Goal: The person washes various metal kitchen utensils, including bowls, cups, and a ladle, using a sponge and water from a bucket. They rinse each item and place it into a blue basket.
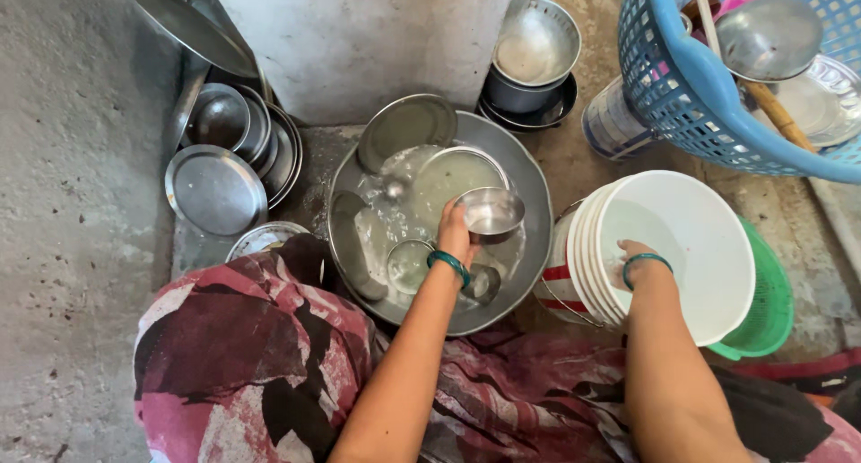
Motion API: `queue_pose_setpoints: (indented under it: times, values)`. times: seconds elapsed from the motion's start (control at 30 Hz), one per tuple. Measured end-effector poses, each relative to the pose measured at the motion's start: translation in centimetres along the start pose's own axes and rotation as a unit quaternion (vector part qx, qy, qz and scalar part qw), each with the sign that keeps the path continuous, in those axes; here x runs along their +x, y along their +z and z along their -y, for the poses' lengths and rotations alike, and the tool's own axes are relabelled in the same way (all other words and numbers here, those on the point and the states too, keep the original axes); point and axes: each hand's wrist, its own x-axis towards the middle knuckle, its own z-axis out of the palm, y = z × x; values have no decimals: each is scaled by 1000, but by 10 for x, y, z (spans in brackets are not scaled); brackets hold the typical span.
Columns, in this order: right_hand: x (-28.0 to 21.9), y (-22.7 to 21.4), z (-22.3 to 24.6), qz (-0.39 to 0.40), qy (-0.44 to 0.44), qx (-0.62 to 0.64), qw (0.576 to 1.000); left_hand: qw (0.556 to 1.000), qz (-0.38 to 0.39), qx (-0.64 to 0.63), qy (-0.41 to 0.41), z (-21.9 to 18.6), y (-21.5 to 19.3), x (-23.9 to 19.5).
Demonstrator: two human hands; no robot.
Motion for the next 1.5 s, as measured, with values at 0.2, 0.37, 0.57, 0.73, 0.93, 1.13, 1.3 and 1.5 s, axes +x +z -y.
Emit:
queue_pose_setpoints:
  times: [0.2,0.37,0.57,0.73,0.93,1.13,1.3,1.5]
  values:
    - [-23,-6,21,321,-55,443,835,968,13,142,205,4,2,3]
    - [-140,45,66,591,-199,167,763,951,51,156,263,15,7,14]
    - [-268,183,-9,190,-524,-531,638,942,42,170,285,1,-7,41]
    - [-293,193,-50,94,-729,-512,445,890,-118,262,353,-33,-76,53]
    - [-290,215,-47,138,-676,-536,487,905,-59,276,317,-23,-82,65]
    - [-225,228,-33,166,-554,-516,632,991,-93,99,12,-7,-83,61]
    - [-151,231,-25,158,-463,-651,581,954,-125,224,156,13,-92,71]
    - [-95,261,-26,8,-550,-707,445,974,-143,138,106,24,-107,86]
